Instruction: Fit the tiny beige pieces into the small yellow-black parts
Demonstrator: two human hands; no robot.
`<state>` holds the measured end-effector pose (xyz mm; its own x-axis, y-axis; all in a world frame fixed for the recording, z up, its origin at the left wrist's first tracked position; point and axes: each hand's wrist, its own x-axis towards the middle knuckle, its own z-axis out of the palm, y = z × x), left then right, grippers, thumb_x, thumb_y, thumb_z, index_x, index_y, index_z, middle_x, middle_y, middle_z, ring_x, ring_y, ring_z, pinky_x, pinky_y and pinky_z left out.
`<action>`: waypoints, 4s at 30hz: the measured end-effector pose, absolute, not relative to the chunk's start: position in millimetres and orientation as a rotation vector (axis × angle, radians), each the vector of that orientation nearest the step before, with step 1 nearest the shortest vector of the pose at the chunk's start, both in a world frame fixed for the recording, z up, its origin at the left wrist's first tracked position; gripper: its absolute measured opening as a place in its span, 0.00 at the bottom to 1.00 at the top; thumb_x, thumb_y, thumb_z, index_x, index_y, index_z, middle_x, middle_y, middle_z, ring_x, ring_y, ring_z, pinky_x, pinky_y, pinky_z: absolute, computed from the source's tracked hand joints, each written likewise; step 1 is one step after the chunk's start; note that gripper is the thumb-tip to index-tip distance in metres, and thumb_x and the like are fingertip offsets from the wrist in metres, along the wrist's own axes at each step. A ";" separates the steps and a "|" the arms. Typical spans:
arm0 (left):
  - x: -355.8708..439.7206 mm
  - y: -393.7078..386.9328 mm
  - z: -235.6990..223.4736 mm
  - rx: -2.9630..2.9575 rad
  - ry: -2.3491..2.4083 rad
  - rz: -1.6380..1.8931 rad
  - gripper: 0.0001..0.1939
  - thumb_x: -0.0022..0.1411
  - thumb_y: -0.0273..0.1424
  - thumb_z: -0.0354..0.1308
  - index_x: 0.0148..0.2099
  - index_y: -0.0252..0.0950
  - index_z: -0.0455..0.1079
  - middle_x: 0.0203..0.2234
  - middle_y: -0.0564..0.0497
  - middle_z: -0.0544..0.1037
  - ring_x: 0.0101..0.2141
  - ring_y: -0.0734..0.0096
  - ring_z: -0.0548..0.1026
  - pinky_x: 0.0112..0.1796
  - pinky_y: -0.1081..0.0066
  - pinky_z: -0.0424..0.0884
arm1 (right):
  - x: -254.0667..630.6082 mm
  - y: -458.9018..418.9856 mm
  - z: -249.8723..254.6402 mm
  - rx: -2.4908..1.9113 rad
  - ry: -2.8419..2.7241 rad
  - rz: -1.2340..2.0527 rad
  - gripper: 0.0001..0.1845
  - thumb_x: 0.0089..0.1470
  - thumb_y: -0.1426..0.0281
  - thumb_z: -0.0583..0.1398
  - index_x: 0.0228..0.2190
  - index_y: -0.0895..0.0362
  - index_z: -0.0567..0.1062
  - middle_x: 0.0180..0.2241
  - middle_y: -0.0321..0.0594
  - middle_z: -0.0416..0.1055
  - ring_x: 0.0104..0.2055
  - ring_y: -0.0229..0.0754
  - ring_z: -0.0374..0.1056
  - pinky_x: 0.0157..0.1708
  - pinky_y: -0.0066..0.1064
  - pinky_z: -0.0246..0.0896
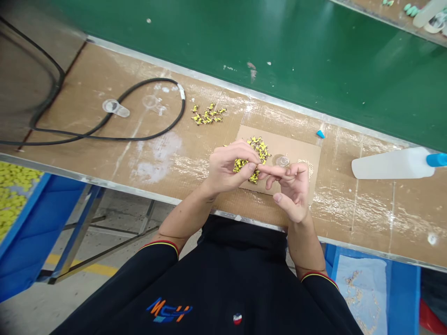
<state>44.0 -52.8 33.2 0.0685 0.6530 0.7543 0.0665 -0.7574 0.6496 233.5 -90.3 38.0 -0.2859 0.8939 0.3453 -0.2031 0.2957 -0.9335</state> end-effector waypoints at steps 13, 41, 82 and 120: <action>46.4 -52.2 32.2 2.054 0.842 1.760 0.07 0.62 0.20 0.58 0.37 0.38 0.69 0.28 0.55 0.79 0.31 0.76 0.76 0.37 0.72 0.74 | 234.0 -90.0 32.0 -0.665 -1.565 1.150 0.20 0.59 0.66 0.66 0.43 0.45 0.58 0.54 0.38 0.82 0.43 0.48 0.78 0.34 0.42 0.71; 42.4 -51.1 37.0 2.119 0.881 1.724 0.08 0.59 0.20 0.59 0.34 0.38 0.68 0.26 0.56 0.78 0.30 0.75 0.75 0.36 0.71 0.74 | 238.1 -87.9 30.6 -0.682 -1.699 1.004 0.21 0.56 0.71 0.65 0.41 0.45 0.57 0.57 0.38 0.80 0.44 0.49 0.76 0.34 0.45 0.68; 44.7 -56.8 36.4 1.921 0.656 1.649 0.08 0.63 0.25 0.57 0.33 0.39 0.63 0.25 0.56 0.73 0.29 0.75 0.71 0.37 0.70 0.73 | 224.6 -87.7 34.3 -0.579 -1.411 1.354 0.21 0.58 0.60 0.67 0.41 0.45 0.58 0.48 0.39 0.85 0.36 0.47 0.76 0.25 0.38 0.67; 37.8 -54.8 35.7 2.093 0.834 1.490 0.08 0.59 0.20 0.54 0.33 0.39 0.61 0.26 0.55 0.72 0.31 0.73 0.72 0.36 0.70 0.71 | 228.4 -85.4 31.7 -0.688 -1.527 1.214 0.20 0.59 0.62 0.66 0.40 0.46 0.57 0.48 0.37 0.85 0.40 0.46 0.77 0.29 0.39 0.70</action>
<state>37.8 -54.8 35.7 0.2386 0.6910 0.6824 0.2207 -0.7229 0.6548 228.4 -85.4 31.7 -0.3137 0.8786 0.3601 -0.1531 0.3274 -0.9324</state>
